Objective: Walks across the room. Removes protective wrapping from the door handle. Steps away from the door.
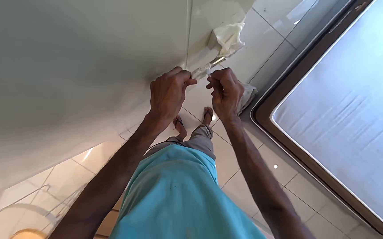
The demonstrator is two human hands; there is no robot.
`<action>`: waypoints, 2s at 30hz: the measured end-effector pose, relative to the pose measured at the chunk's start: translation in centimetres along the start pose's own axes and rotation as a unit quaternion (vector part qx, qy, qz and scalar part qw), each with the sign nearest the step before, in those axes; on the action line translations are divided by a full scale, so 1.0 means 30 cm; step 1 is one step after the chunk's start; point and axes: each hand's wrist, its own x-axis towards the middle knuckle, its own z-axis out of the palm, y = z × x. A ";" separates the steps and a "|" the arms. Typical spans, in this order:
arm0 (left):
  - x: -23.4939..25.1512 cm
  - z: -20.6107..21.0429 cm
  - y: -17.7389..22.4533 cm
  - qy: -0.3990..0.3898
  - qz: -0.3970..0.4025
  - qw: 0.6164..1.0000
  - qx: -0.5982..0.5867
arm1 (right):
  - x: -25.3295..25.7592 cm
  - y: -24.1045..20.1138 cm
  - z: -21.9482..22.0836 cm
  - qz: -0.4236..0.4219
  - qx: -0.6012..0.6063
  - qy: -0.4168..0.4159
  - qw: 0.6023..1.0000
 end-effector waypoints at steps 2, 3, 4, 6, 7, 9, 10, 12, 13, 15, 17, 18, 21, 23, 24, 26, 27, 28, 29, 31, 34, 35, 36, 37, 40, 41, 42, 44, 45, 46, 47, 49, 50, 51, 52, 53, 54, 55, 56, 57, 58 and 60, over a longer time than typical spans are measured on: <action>-0.016 0.003 -0.006 -0.003 -0.003 1.000 -0.003 | -0.018 -0.004 0.005 0.022 0.010 0.002 1.000; -0.012 0.006 -0.007 -0.002 -0.003 1.000 -0.003 | -0.023 -0.015 0.018 0.031 0.021 0.018 0.999; -0.015 0.007 -0.004 -0.004 -0.004 1.000 -0.002 | -0.043 -0.034 0.039 0.038 0.029 0.042 0.998; -0.007 0.000 0.005 -0.012 -0.001 1.000 -0.001 | -0.059 -0.027 0.056 0.022 0.033 0.068 0.997; -0.006 -0.006 0.004 -0.018 -0.002 1.000 0.001 | -0.059 -0.009 0.046 0.013 0.029 0.057 0.998; -0.014 -0.003 0.001 -0.024 -0.008 1.000 -0.003 | -0.062 0.034 0.027 0.044 0.029 0.033 0.998; -0.021 0.010 0.001 -0.016 -0.011 1.000 -0.014 | -0.065 0.052 0.033 0.086 0.053 0.028 0.995; -0.028 0.037 -0.002 0.003 -0.019 0.999 -0.034 | -0.074 0.048 0.100 0.188 0.165 0.034 0.968; -0.030 0.043 -0.005 0.005 -0.020 0.999 -0.038 | -0.081 0.023 0.144 0.234 0.227 0.043 0.944; -0.016 0.039 -0.015 0.006 -0.021 0.999 -0.039 | -0.076 0.002 0.192 0.309 0.332 0.049 0.890; -0.024 0.039 -0.025 -0.002 -0.026 0.998 -0.059 | -0.072 0.016 0.180 0.372 0.390 0.029 0.842; -0.021 0.043 -0.033 0.002 -0.026 0.996 -0.081 | -0.055 0.029 0.171 0.383 0.409 0.018 0.828; -0.038 0.063 -0.049 0.014 -0.030 0.989 -0.146 | -0.012 0.040 0.187 0.396 0.454 0.002 0.798; -0.054 0.076 -0.053 0.017 -0.033 0.986 -0.161 | 0.016 0.039 0.227 0.402 0.496 0.017 0.769; -0.065 0.077 -0.052 0.021 -0.041 0.984 -0.170 | 0.023 0.039 0.242 0.402 0.516 0.025 0.756; -0.070 0.059 -0.048 0.052 -0.063 0.977 -0.197 | 0.029 0.042 0.247 0.403 0.532 0.008 0.745; -0.066 0.044 -0.048 0.079 -0.075 0.972 -0.210 | 0.021 0.043 0.232 0.405 0.522 -0.025 0.750; -0.056 0.027 -0.050 0.101 -0.082 0.967 -0.217 | 0.009 0.045 0.210 0.410 0.508 -0.057 0.755; -0.043 0.009 -0.055 0.103 -0.086 0.967 -0.218 | -0.005 0.050 0.185 0.415 0.497 -0.082 0.758; -0.004 -0.012 -0.062 0.039 -0.083 0.972 -0.217 | -0.018 0.060 0.149 0.430 0.483 -0.088 0.758; 0.065 -0.015 -0.080 -0.087 -0.054 0.959 -0.264 | 0.001 0.050 0.140 0.448 0.468 -0.103 0.755; 0.085 -0.021 -0.088 -0.121 -0.044 0.948 -0.291 | 0.005 0.050 0.137 0.453 0.463 -0.109 0.755; 0.103 -0.027 -0.092 -0.146 -0.038 0.938 -0.313 | 0.012 0.055 0.130 0.455 0.456 -0.116 0.756; 0.113 -0.028 -0.093 -0.160 -0.034 0.932 -0.324 | 0.018 0.062 0.120 0.457 0.448 -0.129 0.758; 0.107 -0.011 -0.088 -0.161 -0.038 0.935 -0.314 | 0.023 0.074 0.100 0.469 0.435 -0.167 0.750; 0.107 -0.006 -0.082 -0.159 -0.045 0.937 -0.307 | 0.025 0.082 0.096 0.473 0.432 -0.175 0.748; 0.108 0.001 -0.077 -0.158 -0.054 0.938 -0.305 | 0.027 0.092 0.093 0.476 0.429 -0.180 0.747; 0.105 0.017 -0.069 -0.160 -0.079 0.928 -0.326 | 0.026 0.108 0.085 0.480 0.420 -0.186 0.748; 0.101 0.024 -0.068 -0.165 -0.093 0.917 -0.350 | 0.021 0.111 0.083 0.481 0.415 -0.183 0.750; 0.096 0.029 -0.070 -0.173 -0.106 0.903 -0.378 | 0.014 0.108 0.082 0.479 0.411 -0.174 0.756; 0.092 0.034 -0.075 -0.183 -0.115 0.887 -0.409 | 0.004 0.099 0.081 0.476 0.403 -0.160 0.765; 0.087 0.050 -0.091 -0.205 -0.123 0.854 -0.462 | -0.020 0.069 0.072 0.474 0.369 -0.115 0.791; 0.085 0.059 -0.098 -0.214 -0.127 0.838 -0.485 | -0.032 0.051 0.064 0.471 0.348 -0.086 0.806; 0.082 0.070 -0.103 -0.219 -0.133 0.821 -0.511 | -0.046 0.032 0.056 0.465 0.331 -0.050 0.820; 0.079 0.082 -0.105 -0.219 -0.140 0.802 -0.538 | -0.058 0.014 0.049 0.461 0.314 -0.012 0.830; 0.077 0.098 -0.107 -0.216 -0.145 0.784 -0.564 | -0.064 -0.002 0.044 0.465 0.298 0.023 0.833; 0.076 0.113 -0.108 -0.213 -0.142 0.767 -0.588 | -0.069 -0.013 0.040 0.470 0.285 0.053 0.834; 0.077 0.128 -0.107 -0.210 -0.134 0.756 -0.606 | -0.074 -0.018 0.036 0.463 0.274 0.064 0.840; 0.075 0.140 -0.107 -0.209 -0.121 0.749 -0.617 | -0.079 -0.020 0.034 0.438 0.262 0.061 0.858; 0.073 0.150 -0.108 -0.207 -0.107 0.742 -0.629 | -0.080 -0.020 0.033 0.401 0.256 0.050 0.878; 0.072 0.157 -0.110 -0.208 -0.097 0.735 -0.639 | -0.074 -0.023 0.033 0.369 0.256 0.037 0.893; 0.069 0.164 -0.114 -0.203 -0.090 0.734 -0.642 | -0.050 -0.037 0.033 0.336 0.260 0.019 0.905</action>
